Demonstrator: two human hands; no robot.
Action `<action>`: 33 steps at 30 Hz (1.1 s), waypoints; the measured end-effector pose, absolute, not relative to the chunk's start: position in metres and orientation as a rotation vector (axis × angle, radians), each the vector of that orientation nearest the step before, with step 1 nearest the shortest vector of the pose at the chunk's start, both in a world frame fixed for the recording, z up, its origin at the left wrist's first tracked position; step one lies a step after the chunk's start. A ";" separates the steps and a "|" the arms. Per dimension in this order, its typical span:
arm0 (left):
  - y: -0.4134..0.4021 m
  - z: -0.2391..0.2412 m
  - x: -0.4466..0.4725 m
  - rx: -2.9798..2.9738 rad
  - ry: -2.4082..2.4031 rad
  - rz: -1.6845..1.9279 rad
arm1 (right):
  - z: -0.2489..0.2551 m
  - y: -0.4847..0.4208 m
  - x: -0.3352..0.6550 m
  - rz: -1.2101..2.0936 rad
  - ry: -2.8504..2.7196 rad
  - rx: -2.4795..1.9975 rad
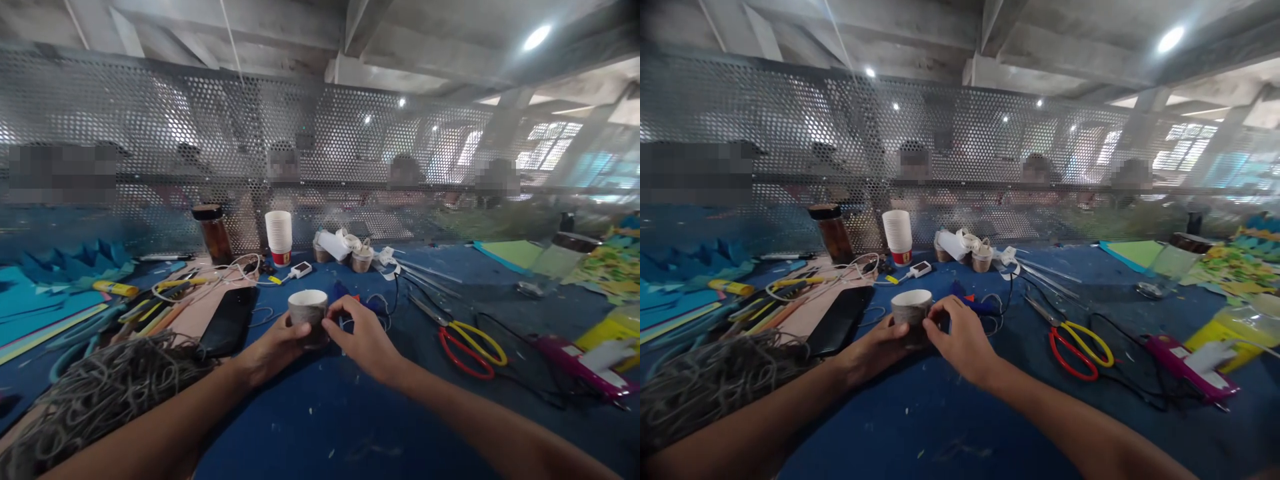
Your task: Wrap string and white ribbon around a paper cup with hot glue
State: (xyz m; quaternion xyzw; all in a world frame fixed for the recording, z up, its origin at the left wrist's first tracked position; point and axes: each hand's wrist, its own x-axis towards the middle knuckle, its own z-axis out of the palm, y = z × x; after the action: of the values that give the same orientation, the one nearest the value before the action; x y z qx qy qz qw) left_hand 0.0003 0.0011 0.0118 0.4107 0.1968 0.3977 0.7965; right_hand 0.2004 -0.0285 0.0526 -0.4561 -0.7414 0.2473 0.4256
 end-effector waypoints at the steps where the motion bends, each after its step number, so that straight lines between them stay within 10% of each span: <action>1: 0.001 0.011 0.000 0.880 0.421 0.846 | 0.053 -0.028 0.203 0.638 -1.823 -1.135; 33: -0.002 0.016 -0.001 0.900 0.421 0.803 | 0.054 -0.020 0.210 0.907 -1.573 -1.175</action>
State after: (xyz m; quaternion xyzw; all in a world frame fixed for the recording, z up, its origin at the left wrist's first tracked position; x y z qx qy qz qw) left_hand -0.0014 -0.0021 0.0163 0.4202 0.1965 0.3746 0.8028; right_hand 0.2104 -0.0197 0.0541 -0.4796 -0.6421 0.3699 0.4700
